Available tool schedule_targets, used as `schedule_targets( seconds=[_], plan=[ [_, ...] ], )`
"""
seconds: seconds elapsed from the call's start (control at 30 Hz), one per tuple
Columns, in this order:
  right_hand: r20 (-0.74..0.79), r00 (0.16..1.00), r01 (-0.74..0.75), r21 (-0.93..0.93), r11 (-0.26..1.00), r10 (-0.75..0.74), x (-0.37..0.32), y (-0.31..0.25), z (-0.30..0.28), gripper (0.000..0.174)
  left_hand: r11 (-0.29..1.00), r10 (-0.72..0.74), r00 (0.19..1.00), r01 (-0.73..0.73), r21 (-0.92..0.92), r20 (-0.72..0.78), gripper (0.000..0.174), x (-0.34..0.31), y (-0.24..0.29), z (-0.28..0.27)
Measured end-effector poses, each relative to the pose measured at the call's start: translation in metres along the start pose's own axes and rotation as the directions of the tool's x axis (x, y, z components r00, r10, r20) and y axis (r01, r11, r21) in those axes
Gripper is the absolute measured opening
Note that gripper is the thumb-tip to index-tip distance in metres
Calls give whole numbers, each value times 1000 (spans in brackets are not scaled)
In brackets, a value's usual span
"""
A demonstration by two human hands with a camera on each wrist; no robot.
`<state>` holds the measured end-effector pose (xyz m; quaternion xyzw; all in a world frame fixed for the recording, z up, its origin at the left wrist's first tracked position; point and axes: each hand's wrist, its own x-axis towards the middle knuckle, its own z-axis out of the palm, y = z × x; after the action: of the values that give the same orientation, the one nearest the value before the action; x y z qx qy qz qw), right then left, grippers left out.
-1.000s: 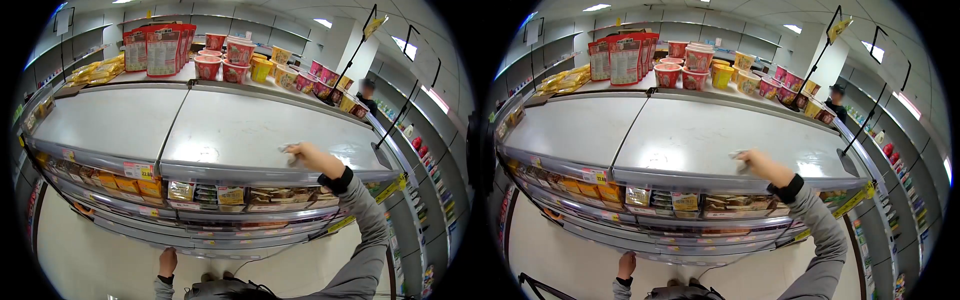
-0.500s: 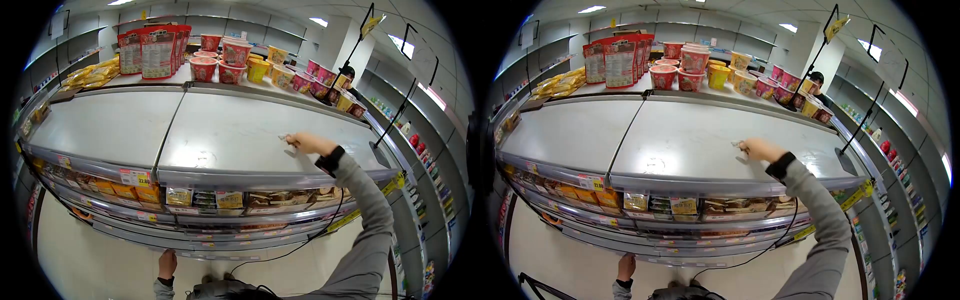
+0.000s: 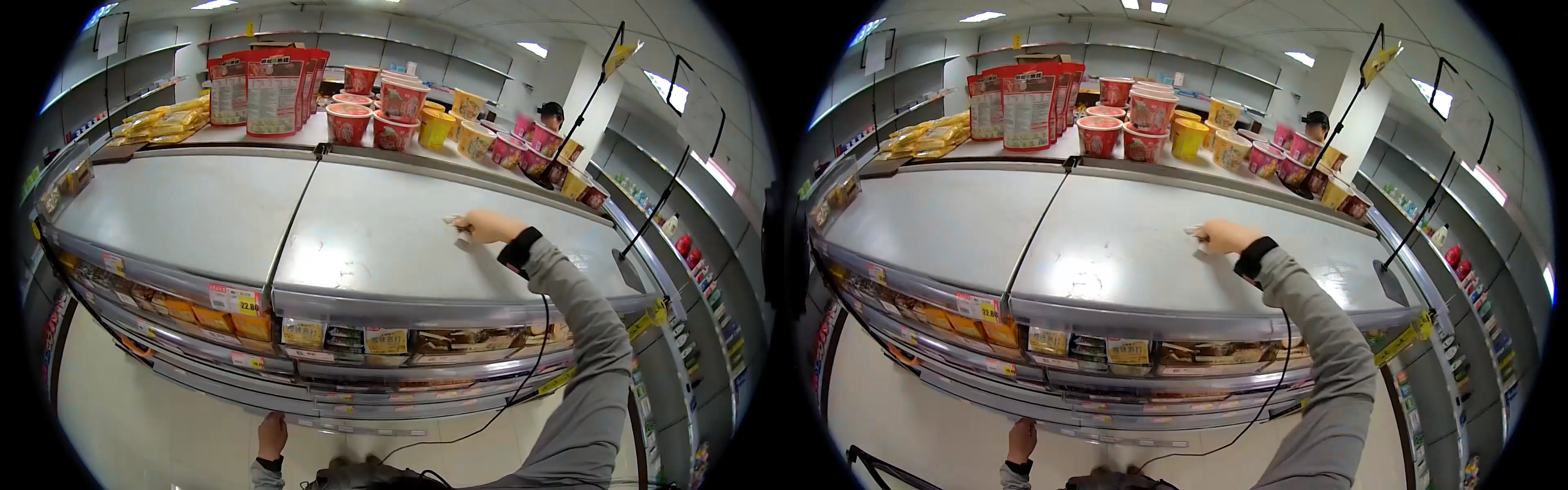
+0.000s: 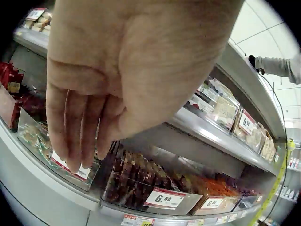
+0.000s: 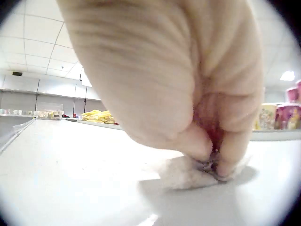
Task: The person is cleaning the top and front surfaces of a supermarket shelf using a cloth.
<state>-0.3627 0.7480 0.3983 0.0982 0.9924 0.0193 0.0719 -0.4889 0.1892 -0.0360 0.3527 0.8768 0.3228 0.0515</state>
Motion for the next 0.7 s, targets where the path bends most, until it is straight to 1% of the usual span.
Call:
schedule_targets(
  seconds=[0.07, 0.1, 0.13, 0.17, 0.2, 0.27, 0.3, 0.33, 0.37, 0.4, 0.43, 0.5, 0.53, 0.6, 0.67, 0.7],
  plan=[
    [-102, 994, 49, 32, 998, -45, 7, -20, 3, 12, 1000, -15, 1000, 15, 10, -6, 15, 1, -2, 1],
    [-143, 982, 135, 103, 985, -120, 2, -35, 5, 13, 1000, -15, 1000, 15, 6, -11, 15, 3, 0, 0],
    [-185, 965, 220, 173, 960, -188, -10, -53, 6, 16, 999, -34, 999, 33, 19, 20, 15, 4, 2, -2],
    [-166, 971, 198, 176, 964, -169, -30, -75, -2, 16, 998, -53, 997, 51, 33, 53, 15, 4, 4, -3],
    [-285, 939, 249, 171, 953, -193, -46, -72, 11, 11, 998, -54, 997, 52, 30, 56, 15, 5, 3, 0],
    [-290, 928, 298, 202, 933, -234, -62, -51, 12, 12, 999, -28, 998, 30, -21, 62, 13, 9, -2, 5],
    [-244, 952, 245, 255, 935, -182, -56, -30, 17, 18, 999, -30, 997, 31, -17, 66, 13, 10, -2, 4],
    [-89, 996, -9, 126, 992, 21, -47, -24, 12, 18, 1000, 4, 999, -3, -18, 39, 13, 13, 1, 1],
    [-136, 991, 33, 116, 993, -17, -36, -20, 10, 19, 999, 40, 999, -40, -21, 8, 13, 19, 4, -1],
    [-180, 982, 74, 103, 992, -55, -24, -24, 7, 21, 999, 42, 999, -42, -20, 8, 13, 23, 4, -3],
    [-178, 982, 73, 104, 992, -54, -15, -30, 5, 21, 999, 43, 999, -43, -7, 4, 13, 25, 4, -3],
    [-247, 936, 295, 169, 940, -250, 5, -46, 3, 27, 999, 42, 999, -42, 3, 2, 12, 25, 5, -2],
    [-344, 871, 426, 178, 887, -350, -1, -65, 7, 33, 999, 53, 999, -53, -10, -2, 12, 27, 5, -2],
    [-274, 933, 316, 308, 897, -235, -33, -104, 4, 33, 998, 61, 998, -61, -24, -6, 12, 27, 6, -1],
    [-330, 910, 343, 262, 902, -250, -52, -87, 16, 33, 997, 71, 997, -70, -13, 25, 12, 29, 7, -1],
    [-322, 910, 365, 328, 871, -260, -57, -80, 11, 31, 998, 69, 997, -69, -14, 24, 12, 30, 9, -2]
  ],
)
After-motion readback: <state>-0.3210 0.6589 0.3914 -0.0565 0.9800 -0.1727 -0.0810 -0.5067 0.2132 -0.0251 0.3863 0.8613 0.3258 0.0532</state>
